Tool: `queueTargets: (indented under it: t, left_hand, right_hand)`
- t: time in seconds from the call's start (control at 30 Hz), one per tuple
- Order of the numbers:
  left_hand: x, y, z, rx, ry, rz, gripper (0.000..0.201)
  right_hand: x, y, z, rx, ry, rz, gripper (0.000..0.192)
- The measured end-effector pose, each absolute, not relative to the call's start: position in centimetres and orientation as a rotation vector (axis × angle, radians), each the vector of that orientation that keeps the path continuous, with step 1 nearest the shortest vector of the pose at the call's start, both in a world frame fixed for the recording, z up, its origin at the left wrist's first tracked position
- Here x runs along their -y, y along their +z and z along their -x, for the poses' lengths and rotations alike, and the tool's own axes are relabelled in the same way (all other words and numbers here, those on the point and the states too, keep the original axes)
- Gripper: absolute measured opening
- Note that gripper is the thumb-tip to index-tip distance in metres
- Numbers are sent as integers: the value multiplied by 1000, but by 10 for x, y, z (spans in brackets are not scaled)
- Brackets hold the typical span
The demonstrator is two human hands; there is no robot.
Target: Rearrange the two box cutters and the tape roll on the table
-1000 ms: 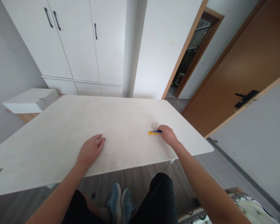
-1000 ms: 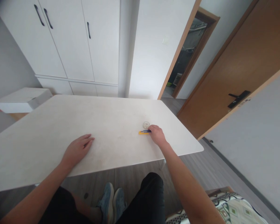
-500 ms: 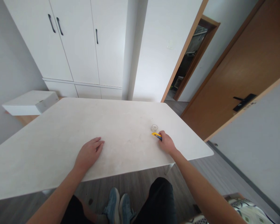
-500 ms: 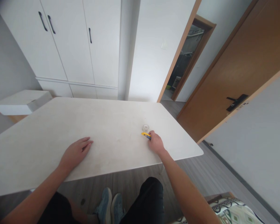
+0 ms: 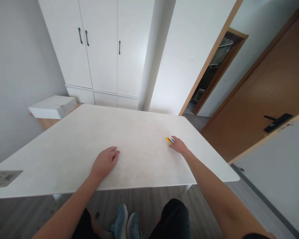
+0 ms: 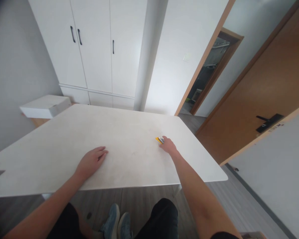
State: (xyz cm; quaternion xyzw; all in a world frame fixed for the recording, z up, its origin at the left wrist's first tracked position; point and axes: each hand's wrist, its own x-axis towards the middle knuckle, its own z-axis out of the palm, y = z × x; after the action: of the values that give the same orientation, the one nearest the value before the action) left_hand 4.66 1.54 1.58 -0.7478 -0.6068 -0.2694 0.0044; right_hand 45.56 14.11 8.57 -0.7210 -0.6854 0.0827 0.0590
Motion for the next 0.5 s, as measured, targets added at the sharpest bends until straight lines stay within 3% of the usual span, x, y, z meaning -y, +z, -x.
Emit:
queueTargets:
  t: [0.2,0.5]
  left_hand:
    - [-15,20,-50,1912,-849,2327,39]
    - [-10,28,-55,1971,-863,2312,31]
  right_hand:
    - [-152,96,-432,2182,321,2186,37]
    - [-134,132,-278,2347,689,1710,33]
